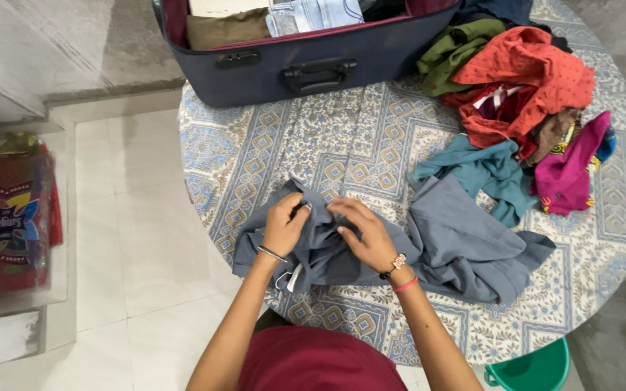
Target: The person folds clothes including shirts and trousers and packs them into a suitcase on a bed.
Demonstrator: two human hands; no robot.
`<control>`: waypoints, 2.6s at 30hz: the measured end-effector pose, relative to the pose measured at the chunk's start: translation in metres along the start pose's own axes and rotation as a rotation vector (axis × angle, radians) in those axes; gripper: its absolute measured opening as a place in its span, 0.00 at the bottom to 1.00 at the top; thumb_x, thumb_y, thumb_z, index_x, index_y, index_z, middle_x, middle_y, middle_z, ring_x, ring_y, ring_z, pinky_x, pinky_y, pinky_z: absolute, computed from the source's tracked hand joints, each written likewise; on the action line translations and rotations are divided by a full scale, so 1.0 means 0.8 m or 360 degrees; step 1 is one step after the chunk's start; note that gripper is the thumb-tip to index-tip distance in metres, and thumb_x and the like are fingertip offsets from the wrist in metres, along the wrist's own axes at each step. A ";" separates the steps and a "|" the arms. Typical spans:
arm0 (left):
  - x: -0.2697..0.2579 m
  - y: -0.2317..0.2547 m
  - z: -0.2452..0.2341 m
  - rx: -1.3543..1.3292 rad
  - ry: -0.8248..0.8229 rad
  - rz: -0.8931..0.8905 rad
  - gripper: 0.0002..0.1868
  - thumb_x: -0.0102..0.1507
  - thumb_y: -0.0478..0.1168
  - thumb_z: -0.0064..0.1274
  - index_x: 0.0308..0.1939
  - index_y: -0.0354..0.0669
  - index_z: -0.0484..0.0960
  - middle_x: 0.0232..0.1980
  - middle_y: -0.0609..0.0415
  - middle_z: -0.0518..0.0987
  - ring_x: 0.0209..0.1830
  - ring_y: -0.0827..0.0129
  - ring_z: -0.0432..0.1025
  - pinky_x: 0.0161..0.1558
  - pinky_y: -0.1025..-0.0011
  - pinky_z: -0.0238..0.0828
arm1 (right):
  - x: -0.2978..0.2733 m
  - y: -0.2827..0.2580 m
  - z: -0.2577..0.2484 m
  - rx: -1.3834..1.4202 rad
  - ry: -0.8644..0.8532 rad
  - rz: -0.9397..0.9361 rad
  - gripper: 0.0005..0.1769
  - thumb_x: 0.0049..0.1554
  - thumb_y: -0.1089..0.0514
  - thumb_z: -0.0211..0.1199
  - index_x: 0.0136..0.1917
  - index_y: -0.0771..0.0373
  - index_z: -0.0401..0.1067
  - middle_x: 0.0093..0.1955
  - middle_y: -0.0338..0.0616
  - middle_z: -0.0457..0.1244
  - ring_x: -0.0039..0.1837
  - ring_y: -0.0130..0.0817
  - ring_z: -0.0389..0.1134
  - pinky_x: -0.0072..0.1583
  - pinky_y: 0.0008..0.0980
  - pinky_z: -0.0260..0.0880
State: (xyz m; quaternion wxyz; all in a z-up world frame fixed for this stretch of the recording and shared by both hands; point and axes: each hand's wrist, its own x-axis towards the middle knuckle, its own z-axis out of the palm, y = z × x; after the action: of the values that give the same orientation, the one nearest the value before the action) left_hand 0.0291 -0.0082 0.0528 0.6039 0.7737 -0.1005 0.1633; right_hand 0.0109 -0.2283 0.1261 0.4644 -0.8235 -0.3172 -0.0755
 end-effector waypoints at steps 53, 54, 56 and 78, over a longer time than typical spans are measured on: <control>0.171 0.036 -0.142 0.1414 0.0301 0.0329 0.05 0.63 0.43 0.62 0.41 0.52 0.89 0.43 0.60 0.83 0.46 0.58 0.69 0.52 0.55 0.60 | -0.048 0.100 -0.074 -0.1470 -0.0122 0.0730 0.16 0.48 0.50 0.69 0.52 0.48 0.79 0.44 0.42 0.72 0.49 0.45 0.73 0.49 0.47 0.71; 0.172 0.028 -0.141 0.1470 0.0290 0.0313 0.05 0.63 0.43 0.62 0.41 0.52 0.89 0.43 0.59 0.82 0.47 0.58 0.69 0.52 0.55 0.60 | -0.055 0.107 -0.076 -0.1503 -0.0015 0.0658 0.15 0.47 0.52 0.70 0.49 0.50 0.80 0.43 0.41 0.72 0.50 0.45 0.73 0.50 0.48 0.70; 0.171 0.007 -0.130 0.1452 0.0210 0.0194 0.06 0.62 0.43 0.62 0.42 0.52 0.88 0.45 0.57 0.80 0.48 0.57 0.70 0.52 0.53 0.61 | -0.064 0.121 -0.080 -0.1261 0.0193 0.0704 0.13 0.49 0.54 0.69 0.49 0.51 0.81 0.45 0.46 0.71 0.50 0.48 0.72 0.50 0.47 0.71; 0.054 -0.210 -0.058 0.0042 -0.0031 -0.1139 0.40 0.51 0.25 0.61 0.65 0.61 0.72 0.40 0.57 0.79 0.37 0.69 0.75 0.39 0.66 0.77 | -0.085 0.129 -0.065 -0.0856 0.0663 0.0995 0.12 0.51 0.58 0.70 0.51 0.55 0.80 0.49 0.44 0.68 0.40 0.38 0.69 0.46 0.37 0.70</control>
State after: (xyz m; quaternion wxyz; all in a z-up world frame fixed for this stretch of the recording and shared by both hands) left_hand 0.1224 0.0805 -0.0728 0.6117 0.7691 0.1733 -0.0648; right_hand 0.0276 -0.3394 0.0526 0.2884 -0.9382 0.0773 -0.1753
